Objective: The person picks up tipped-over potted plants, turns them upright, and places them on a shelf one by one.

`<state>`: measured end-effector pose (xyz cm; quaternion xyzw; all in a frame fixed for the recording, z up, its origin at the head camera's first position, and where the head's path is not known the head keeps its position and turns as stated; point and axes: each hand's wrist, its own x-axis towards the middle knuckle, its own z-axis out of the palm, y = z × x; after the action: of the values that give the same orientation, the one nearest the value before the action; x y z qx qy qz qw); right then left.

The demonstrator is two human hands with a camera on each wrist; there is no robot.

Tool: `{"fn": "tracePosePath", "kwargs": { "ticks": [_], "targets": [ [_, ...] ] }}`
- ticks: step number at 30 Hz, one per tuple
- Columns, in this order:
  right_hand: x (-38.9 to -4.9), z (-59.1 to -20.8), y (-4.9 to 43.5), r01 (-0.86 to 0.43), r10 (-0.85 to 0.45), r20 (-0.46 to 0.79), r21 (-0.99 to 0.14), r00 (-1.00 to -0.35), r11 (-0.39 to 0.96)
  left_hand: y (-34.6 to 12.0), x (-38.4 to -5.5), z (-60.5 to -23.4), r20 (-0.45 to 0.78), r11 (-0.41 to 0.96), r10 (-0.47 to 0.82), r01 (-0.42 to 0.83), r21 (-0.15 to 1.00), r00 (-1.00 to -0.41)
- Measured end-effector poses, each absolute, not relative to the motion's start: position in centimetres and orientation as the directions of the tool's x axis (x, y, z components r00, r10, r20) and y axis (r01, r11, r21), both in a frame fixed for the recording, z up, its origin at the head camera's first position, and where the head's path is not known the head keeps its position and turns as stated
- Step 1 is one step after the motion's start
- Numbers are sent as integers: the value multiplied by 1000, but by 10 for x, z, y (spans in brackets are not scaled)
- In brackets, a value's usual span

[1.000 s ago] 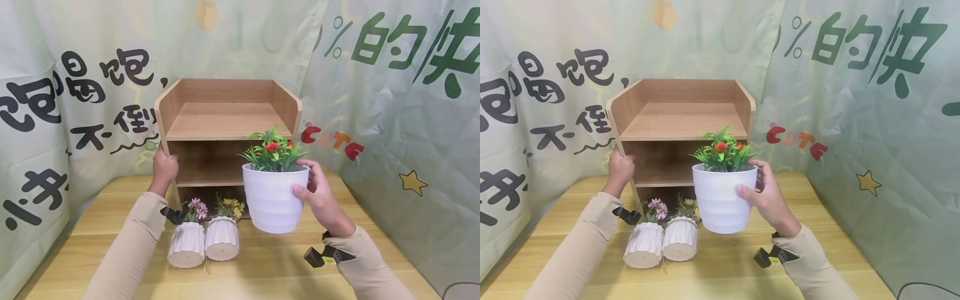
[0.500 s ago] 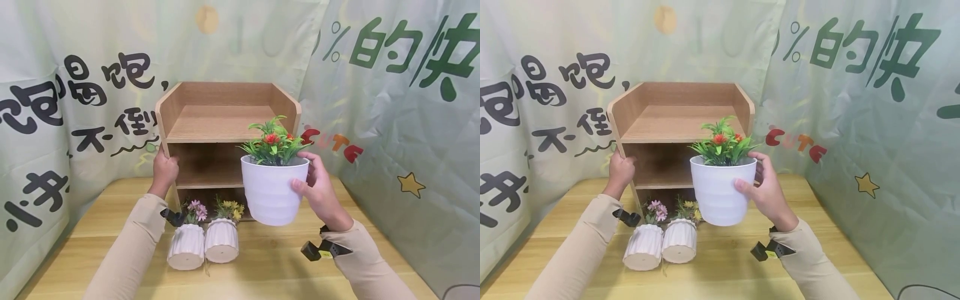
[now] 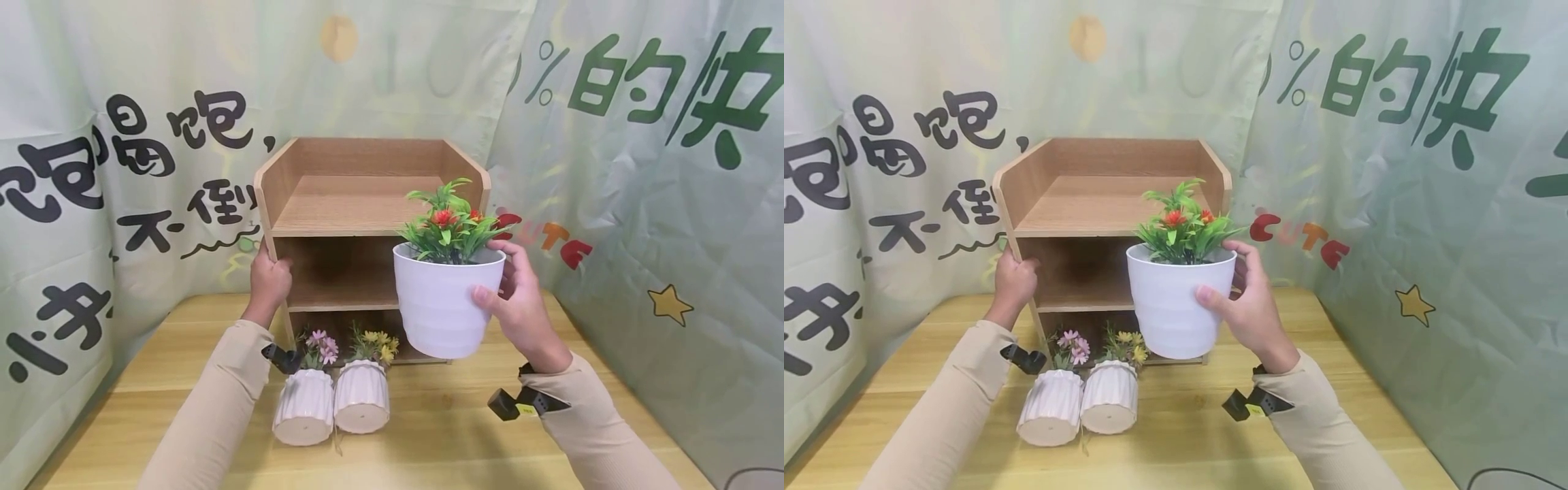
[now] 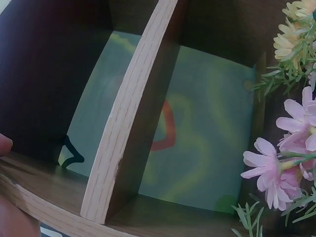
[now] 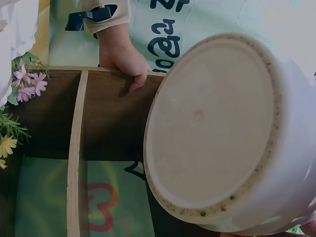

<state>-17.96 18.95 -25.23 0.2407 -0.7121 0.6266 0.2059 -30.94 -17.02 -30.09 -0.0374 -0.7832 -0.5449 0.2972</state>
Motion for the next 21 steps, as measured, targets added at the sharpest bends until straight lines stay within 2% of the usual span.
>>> {"fn": "tracePosePath", "kwargs": {
  "ticks": [12, 21],
  "targets": [
    [-185, -245, 185, -683, -51, 686, -709, -726, 178, -171, -310, -302, 509, 406, -268, 384, 829, -818],
    [-191, -241, 182, -725, -21, 730, -673, -683, 146, -171, -309, -303, 503, 397, -267, 381, 835, -822]
  ]
}}
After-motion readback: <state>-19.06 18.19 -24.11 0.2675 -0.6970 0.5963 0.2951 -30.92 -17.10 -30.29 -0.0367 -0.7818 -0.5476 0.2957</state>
